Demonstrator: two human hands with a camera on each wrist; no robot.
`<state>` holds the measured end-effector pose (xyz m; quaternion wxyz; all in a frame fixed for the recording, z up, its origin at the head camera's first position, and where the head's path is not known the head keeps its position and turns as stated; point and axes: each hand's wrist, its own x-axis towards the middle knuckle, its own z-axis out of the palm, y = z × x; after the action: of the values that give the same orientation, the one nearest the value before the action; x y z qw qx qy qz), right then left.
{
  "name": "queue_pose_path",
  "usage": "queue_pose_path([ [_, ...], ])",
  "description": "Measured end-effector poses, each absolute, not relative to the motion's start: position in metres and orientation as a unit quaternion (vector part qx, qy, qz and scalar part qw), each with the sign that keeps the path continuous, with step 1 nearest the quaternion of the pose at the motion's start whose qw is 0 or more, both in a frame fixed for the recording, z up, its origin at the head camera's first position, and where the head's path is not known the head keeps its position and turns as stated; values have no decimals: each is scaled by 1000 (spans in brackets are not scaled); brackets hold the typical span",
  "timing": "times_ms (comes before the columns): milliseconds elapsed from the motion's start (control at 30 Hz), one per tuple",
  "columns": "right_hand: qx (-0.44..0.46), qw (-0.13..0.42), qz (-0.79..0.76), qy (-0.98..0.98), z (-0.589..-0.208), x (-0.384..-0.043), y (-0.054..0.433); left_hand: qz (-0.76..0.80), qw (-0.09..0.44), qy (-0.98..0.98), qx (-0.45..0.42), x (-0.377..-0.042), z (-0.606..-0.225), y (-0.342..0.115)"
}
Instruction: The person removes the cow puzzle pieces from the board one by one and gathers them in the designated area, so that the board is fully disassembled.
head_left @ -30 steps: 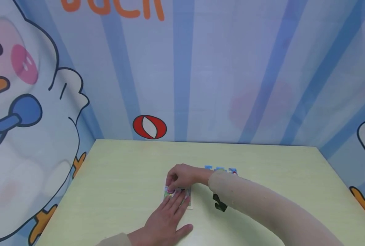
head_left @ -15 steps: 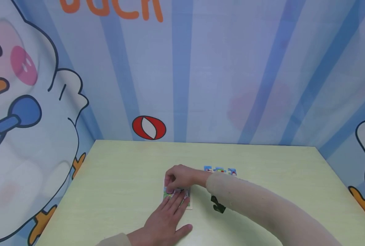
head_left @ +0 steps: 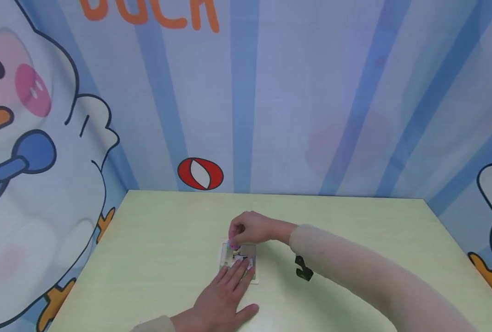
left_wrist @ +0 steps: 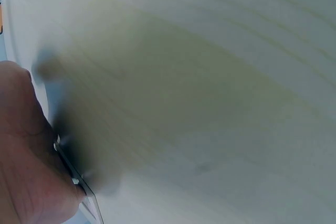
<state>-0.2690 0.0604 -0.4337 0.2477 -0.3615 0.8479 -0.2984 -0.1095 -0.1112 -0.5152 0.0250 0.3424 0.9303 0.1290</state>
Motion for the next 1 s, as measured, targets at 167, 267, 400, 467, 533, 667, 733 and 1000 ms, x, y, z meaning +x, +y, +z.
queue_pose_path([
  [167, -358, 255, -303, 846, -427, -272, 74, 126, 29, 931, 340, -109, -515, -111],
  [267, -352, 254, -302, 849, -426, -274, 83, 127, 35, 932, 338, -110, -515, -110],
  [400, -347, 253, -302, 851, -425, -275, 96, 123, 35, 933, 336, -110, -516, -110],
  [467, -346, 254, -301, 852, -424, -276, 102, 123, 31, 933, 337, -109, -515, -110],
  [533, -343, 256, -300, 852, -422, -275, 108, 125, 29, 932, 339, -109, -513, -110],
  [667, -336, 260, -298, 855, -419, -274, 121, 138, 34, 930, 339, -108, -508, -109],
  [733, -333, 263, -296, 856, -418, -274, 127, 141, 43, 930, 336, -108, -505, -109],
  [1000, -320, 264, -285, 864, -419, -275, 149, 131, 32, 932, 336, -109, -513, -109],
])
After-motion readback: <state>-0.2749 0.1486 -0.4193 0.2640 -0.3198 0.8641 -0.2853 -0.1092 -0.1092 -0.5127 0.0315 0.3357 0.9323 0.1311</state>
